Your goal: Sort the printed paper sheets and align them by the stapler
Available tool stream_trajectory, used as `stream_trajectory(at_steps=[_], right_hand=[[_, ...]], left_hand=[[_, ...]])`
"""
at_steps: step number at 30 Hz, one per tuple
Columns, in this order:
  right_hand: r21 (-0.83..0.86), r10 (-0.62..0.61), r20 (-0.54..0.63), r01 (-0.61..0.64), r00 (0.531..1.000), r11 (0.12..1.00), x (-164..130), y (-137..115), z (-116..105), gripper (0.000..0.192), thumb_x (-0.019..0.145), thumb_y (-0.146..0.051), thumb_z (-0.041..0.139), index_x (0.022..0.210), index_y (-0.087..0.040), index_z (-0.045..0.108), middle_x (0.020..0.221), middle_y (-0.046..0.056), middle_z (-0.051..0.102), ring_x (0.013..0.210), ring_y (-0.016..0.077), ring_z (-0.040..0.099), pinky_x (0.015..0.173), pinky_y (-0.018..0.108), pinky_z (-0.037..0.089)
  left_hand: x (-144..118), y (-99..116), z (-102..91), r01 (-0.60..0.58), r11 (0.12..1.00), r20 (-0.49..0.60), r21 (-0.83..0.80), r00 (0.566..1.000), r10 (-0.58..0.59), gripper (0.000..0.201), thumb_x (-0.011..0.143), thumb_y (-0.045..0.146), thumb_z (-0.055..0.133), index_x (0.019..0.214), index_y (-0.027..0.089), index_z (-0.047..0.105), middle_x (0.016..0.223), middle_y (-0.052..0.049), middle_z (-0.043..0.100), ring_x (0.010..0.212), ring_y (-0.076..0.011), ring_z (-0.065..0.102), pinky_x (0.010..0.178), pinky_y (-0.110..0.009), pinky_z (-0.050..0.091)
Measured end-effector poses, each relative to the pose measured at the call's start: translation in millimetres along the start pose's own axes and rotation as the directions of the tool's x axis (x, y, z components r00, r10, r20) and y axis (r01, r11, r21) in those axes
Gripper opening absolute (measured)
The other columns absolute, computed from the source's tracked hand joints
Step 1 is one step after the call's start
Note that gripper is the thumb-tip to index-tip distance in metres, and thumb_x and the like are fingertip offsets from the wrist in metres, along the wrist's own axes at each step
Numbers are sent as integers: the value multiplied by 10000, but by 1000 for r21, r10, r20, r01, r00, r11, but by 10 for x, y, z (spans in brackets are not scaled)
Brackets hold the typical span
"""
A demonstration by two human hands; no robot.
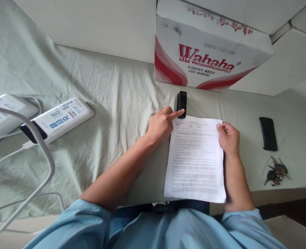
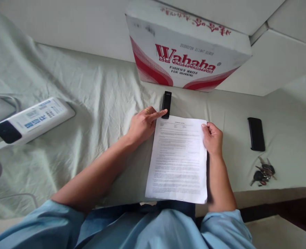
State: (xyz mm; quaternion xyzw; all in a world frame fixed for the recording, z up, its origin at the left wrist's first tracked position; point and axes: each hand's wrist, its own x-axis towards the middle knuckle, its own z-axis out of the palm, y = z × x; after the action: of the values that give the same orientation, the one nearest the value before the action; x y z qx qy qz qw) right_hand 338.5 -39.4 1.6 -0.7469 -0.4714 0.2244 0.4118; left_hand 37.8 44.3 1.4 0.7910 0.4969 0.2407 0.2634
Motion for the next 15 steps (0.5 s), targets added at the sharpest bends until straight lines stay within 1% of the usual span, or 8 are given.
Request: stream_trajectory(at_steps=[2,5,7,8,10,11,13,15], right_hand=[[49,18,55,-21,998,999,-13,8,-27,491,848,-698,784,815,-214,712,639,-27,589,579,136,447,552,289,352],[141,54,227,-87,972,986,-78,-24,-71,463,820,-669,839,796,-224,714,648,-18,627,566,145,484,541,289,363],[207,71,323,-144,944,968,-135,-73,-87,435,796,-644,874,829,-231,742,696,1,684,597,167,551,572,301,424],[239,79,335,-165,939,957,-158,-100,-89,434,779,-641,889,841,-234,751,710,7,699,611,175,573,589,308,448],[295,88,273,-171,958,940,-179,-150,-81,455,749,-659,901,828,-239,745,703,5,692,619,177,579,604,310,465],[312,83,212,-148,974,939,-175,-170,-75,472,742,-677,897,814,-240,732,696,0,678,623,172,570,611,307,465],[303,48,77,-69,996,951,-142,-191,-62,514,742,-715,877,770,-237,691,685,-11,635,632,158,532,619,297,450],[257,16,-18,-11,1000,966,-93,-186,-51,556,751,-745,855,732,-231,643,672,-22,583,639,144,486,615,285,425]], left_hand=[[-8,-23,23,-14,999,-20,-31,1000,14,608,1012,66,435,1446,329,770,1034,-72,724,947,-196,688,732,-281,511],[3,-82,37,-39,983,-77,-178,997,25,582,1007,94,430,1443,284,765,1060,-76,738,958,-187,702,817,-292,540],[23,-116,20,-17,952,-131,-305,991,-24,537,1002,150,472,1463,247,731,1071,-71,753,934,-173,698,868,-292,546],[35,-126,1,12,928,-143,-371,987,-70,504,1007,199,499,1461,228,717,1054,-66,763,892,-164,687,865,-289,544],[54,-129,-55,97,860,-91,-502,982,-163,422,1035,351,528,1367,193,735,990,-64,781,792,-155,646,794,-283,531],[59,-122,-90,142,814,-35,-563,980,-195,416,1048,446,522,1257,180,764,943,-68,782,742,-155,619,739,-284,515],[60,-99,-161,213,720,85,-660,974,-210,544,1052,625,472,989,172,768,813,-72,739,654,-153,552,635,-293,462],[50,-74,-223,251,658,183,-710,968,-171,649,1025,741,442,775,191,680,655,-40,614,575,-141,464,564,-303,393]])
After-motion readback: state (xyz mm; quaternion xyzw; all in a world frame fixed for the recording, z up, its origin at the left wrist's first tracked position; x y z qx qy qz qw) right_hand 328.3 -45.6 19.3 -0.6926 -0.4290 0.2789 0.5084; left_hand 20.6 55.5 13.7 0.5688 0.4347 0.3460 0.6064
